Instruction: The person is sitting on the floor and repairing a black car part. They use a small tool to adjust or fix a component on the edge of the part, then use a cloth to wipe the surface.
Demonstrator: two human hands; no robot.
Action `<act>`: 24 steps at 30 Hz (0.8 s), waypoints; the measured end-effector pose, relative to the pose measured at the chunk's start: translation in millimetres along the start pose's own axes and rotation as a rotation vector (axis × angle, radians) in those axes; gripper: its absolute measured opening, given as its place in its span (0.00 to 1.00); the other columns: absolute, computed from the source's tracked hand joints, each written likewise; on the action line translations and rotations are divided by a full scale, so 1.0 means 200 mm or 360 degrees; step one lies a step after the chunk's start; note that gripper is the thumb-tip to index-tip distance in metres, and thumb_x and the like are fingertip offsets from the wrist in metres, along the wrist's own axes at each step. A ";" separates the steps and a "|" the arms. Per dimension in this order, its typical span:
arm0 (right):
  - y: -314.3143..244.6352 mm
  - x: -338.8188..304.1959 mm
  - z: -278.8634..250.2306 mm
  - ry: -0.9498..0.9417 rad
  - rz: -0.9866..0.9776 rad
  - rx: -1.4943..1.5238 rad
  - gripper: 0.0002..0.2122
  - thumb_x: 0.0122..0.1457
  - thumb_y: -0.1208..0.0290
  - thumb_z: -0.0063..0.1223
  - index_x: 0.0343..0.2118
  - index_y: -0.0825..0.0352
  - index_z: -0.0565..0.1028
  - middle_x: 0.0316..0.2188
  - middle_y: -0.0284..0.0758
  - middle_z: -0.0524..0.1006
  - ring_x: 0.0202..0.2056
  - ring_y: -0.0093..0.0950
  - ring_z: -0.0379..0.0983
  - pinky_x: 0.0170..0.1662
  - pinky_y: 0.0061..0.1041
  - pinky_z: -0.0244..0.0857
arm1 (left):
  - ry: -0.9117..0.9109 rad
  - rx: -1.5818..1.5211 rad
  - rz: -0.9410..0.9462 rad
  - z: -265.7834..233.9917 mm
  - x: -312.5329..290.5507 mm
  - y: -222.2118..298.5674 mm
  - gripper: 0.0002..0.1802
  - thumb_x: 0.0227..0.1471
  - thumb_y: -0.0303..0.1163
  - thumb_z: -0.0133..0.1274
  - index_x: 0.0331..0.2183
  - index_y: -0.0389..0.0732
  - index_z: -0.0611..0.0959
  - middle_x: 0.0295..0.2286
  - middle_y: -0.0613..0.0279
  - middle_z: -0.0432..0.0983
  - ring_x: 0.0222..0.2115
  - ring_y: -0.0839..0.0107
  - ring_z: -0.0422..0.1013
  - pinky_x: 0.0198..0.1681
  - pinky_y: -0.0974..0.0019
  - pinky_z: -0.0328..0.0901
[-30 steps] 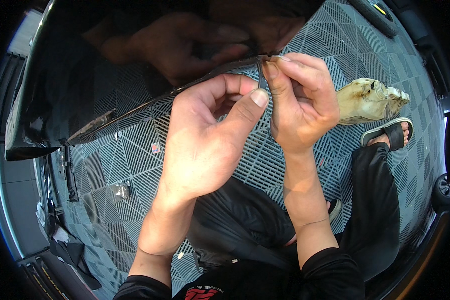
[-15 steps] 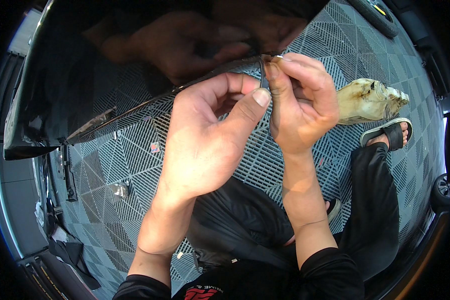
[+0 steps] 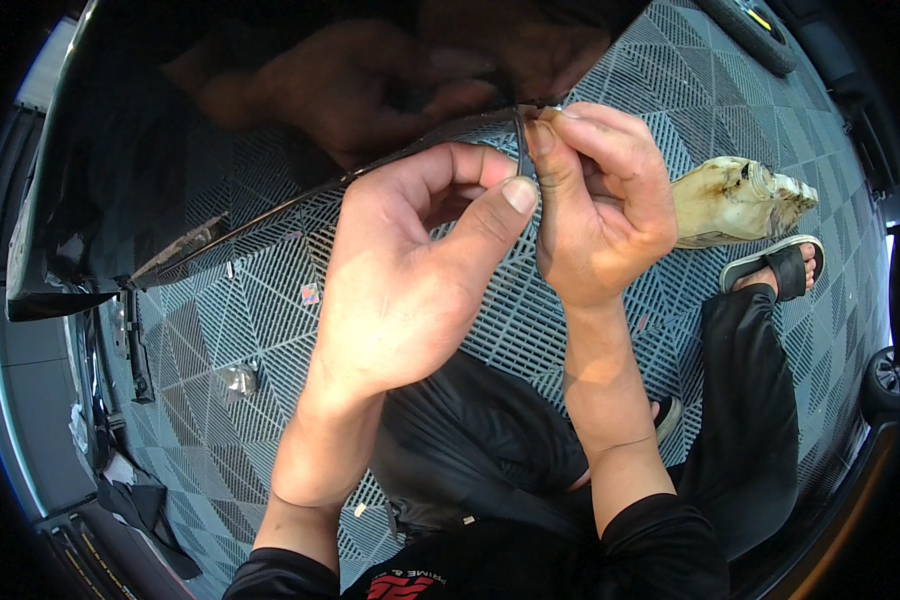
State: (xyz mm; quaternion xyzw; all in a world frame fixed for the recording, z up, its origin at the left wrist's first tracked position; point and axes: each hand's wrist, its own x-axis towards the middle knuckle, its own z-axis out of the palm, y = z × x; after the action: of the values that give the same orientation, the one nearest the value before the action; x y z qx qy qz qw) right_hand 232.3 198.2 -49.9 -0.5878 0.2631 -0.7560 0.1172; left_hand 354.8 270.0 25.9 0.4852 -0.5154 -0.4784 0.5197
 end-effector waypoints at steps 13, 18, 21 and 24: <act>0.02 -0.01 -0.01 -0.0044 0.0075 0.0204 0.10 0.52 0.84 0.69 0.36 0.70 0.80 0.34 0.39 0.81 0.33 0.25 0.79 0.33 0.20 0.75 | -0.0035 0.0009 -0.0058 -0.02 0.01 0.00 0.10 0.61 0.31 0.60 0.37 0.31 0.84 0.27 0.68 0.79 0.28 0.83 0.71 0.34 0.75 0.67; 0.03 -0.02 -0.07 -0.0089 0.0286 0.0567 0.11 0.55 0.86 0.65 0.39 0.72 0.77 0.39 0.39 0.79 0.35 0.23 0.78 0.37 0.19 0.75 | -0.0029 -0.0044 -0.0105 0.00 0.01 0.01 0.10 0.61 0.30 0.60 0.37 0.31 0.84 0.28 0.68 0.79 0.30 0.83 0.70 0.36 0.75 0.66; 0.04 -0.05 -0.19 -0.0103 0.0441 0.0631 0.11 0.56 0.86 0.65 0.41 0.71 0.75 0.39 0.38 0.78 0.33 0.22 0.76 0.37 0.19 0.74 | -0.0023 -0.0114 -0.0125 -0.01 0.01 -0.01 0.09 0.60 0.29 0.60 0.38 0.31 0.84 0.29 0.67 0.80 0.31 0.82 0.71 0.38 0.75 0.67; 0.05 -0.11 -0.33 -0.0079 0.0591 0.0733 0.10 0.60 0.82 0.62 0.42 0.70 0.73 0.39 0.38 0.76 0.32 0.21 0.74 0.35 0.19 0.73 | -0.0002 -0.0188 -0.0103 0.00 0.01 -0.01 0.09 0.60 0.29 0.59 0.37 0.31 0.84 0.30 0.65 0.81 0.33 0.80 0.73 0.41 0.74 0.68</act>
State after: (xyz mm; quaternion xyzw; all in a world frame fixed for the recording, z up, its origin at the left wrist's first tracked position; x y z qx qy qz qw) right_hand 175.2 217.3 -85.3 -0.5059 0.1848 -0.7467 0.3902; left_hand 354.0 267.3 23.4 0.4700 -0.4706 -0.5248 0.5313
